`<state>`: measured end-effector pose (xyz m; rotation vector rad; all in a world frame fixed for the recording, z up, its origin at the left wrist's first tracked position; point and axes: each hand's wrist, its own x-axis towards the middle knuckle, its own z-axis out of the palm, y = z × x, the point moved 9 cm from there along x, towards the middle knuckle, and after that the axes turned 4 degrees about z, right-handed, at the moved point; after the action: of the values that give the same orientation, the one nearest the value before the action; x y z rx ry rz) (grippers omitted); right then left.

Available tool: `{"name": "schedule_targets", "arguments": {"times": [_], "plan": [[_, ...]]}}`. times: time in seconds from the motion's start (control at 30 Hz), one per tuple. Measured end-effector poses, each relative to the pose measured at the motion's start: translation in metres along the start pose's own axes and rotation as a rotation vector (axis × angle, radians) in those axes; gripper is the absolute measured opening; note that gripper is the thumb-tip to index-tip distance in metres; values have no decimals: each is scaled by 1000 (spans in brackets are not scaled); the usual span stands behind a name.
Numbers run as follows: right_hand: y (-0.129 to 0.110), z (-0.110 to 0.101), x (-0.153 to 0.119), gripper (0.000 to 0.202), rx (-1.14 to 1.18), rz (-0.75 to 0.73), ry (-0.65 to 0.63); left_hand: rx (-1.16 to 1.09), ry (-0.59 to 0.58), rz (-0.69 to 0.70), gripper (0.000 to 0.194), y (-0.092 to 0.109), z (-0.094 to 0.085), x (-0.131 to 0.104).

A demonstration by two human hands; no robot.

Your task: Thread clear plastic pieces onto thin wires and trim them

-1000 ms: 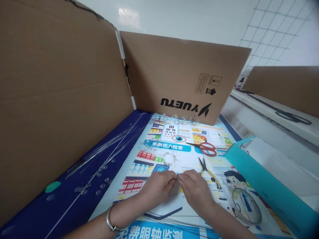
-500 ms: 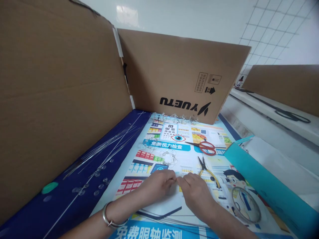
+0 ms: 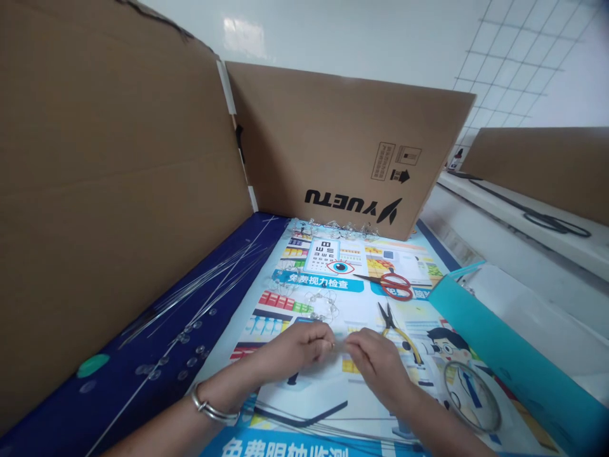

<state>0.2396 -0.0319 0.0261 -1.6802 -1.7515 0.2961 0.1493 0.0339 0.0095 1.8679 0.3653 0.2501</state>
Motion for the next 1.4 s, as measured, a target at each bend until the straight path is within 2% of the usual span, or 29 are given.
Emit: {"name": "schedule_targets", "arguments": {"times": [0.07, 0.17, 0.3, 0.47, 0.6, 0.73, 0.83, 1.0, 1.17, 1.27, 1.4], "plan": [[13, -6, 0, 16, 282, 166, 59, -251, 61, -91, 18, -11, 7, 2], [19, -1, -1, 23, 547, 286, 49, -496, 111, -91, 22, -16, 18, 3], [19, 1, -2, 18, 653, 330, 79, -650, 110, -88, 21, -18, 30, 2], [20, 4, -1, 19, 739, 394, 74, -657, 107, -75, 22, -17, 34, 3], [10, -3, 0, 21, 657, 291, 81, -551, 83, -68, 24, -18, 34, 5], [-6, -15, 3, 23, 447, 172, 76, -260, 54, 38, 26, -6, 28, 3], [-15, -19, 7, 25, 343, 109, 49, -68, 22, 68, 24, -1, 29, 2], [-15, -27, 7, 22, 249, 91, 92, -100, -18, 47, 17, -8, 33, 4], [-22, -30, 5, 20, 163, -21, 139, 66, 18, 146, 19, -1, 19, 6], [-27, -29, 4, 19, 116, -76, 151, 0, 31, 102, 24, -6, 14, 6], [-25, -21, 3, 19, 83, -97, 134, -34, 57, 38, 20, -19, 14, 7]]}}
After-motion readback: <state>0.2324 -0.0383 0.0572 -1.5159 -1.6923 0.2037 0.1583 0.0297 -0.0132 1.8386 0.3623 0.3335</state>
